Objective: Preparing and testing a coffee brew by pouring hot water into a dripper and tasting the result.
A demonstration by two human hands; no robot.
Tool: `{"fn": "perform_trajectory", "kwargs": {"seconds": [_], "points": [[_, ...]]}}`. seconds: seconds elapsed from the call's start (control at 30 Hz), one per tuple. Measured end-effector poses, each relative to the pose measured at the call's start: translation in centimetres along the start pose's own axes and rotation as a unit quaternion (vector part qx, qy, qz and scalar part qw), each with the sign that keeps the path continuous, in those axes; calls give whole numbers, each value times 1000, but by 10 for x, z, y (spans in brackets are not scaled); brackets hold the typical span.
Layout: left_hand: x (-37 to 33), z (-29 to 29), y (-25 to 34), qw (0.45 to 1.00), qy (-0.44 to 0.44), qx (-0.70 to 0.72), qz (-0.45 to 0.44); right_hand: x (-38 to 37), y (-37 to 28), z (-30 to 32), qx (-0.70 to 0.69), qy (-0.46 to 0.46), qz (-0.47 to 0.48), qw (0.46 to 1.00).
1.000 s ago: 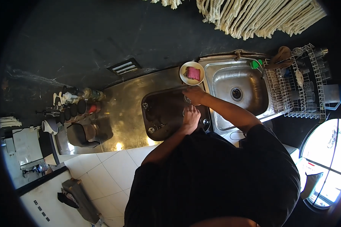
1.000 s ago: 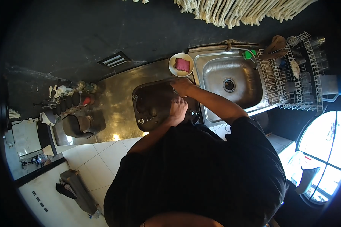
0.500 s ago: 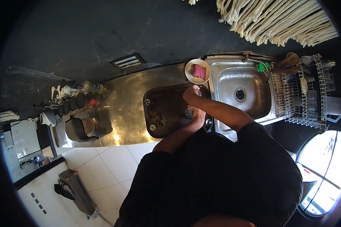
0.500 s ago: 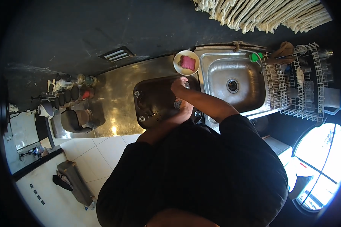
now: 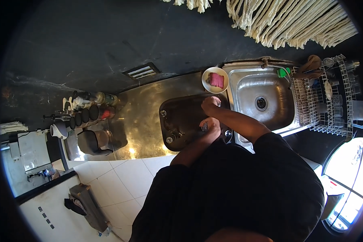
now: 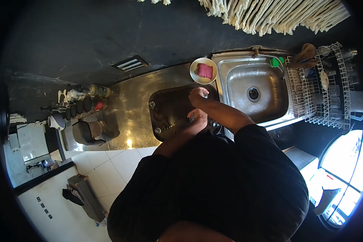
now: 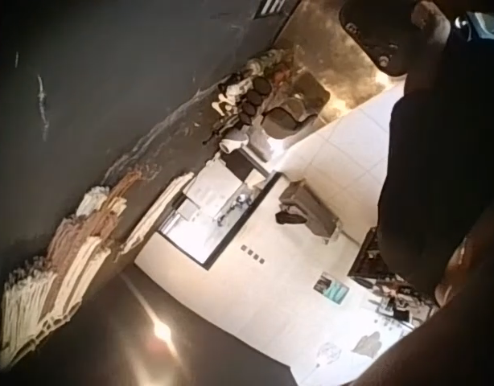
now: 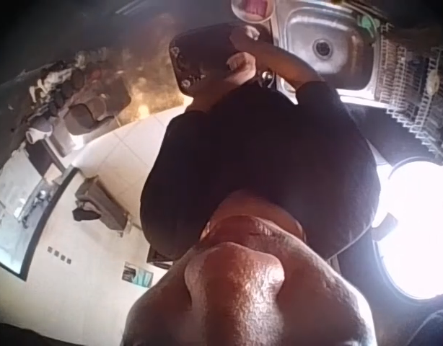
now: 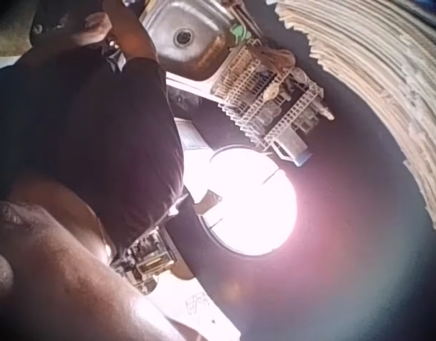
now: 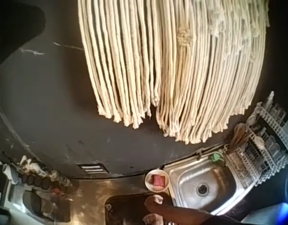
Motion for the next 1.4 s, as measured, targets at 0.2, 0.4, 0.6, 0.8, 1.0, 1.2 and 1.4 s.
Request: {"fn": "perform_trajectory", "kwargs": {"seconds": [0.2, 0.4, 0.6, 0.8, 1.0, 1.2, 1.4], "points": [[31, -1, -33, 979, 125, 154, 36, 5, 38, -8, -151, -8, 31, 988], [59, -43, -76, 959, 163, 233, -4, 34, 82, 0, -374, 19, 73, 924], [77, -110, -124, 828, 169, 535, 7, 110, 80, 26, -870, -41, 95, 482], [135, -94, -140, 415, 153, 875, -195, 184, 65, -14, -970, 85, 194, 123], [178, -93, -124, 242, 112, 900, -344, 281, 6, -59, -958, 246, 139, -56], [202, -119, -88, 279, -78, 867, -405, 362, -120, -114, -898, 399, 61, -176], [248, -131, -21, 410, -249, 737, -476, 439, -244, -150, -807, 536, -9, -248]]}}
Point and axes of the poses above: each hand's wrist, its own x-axis away from the middle knuckle, its own z-axis out of the back of the hand, y = z × x, the point moved 2 cm from there along -x, towards the middle knuckle, and after that the axes turned 9 degrees about -x, right-handed, at the moved point
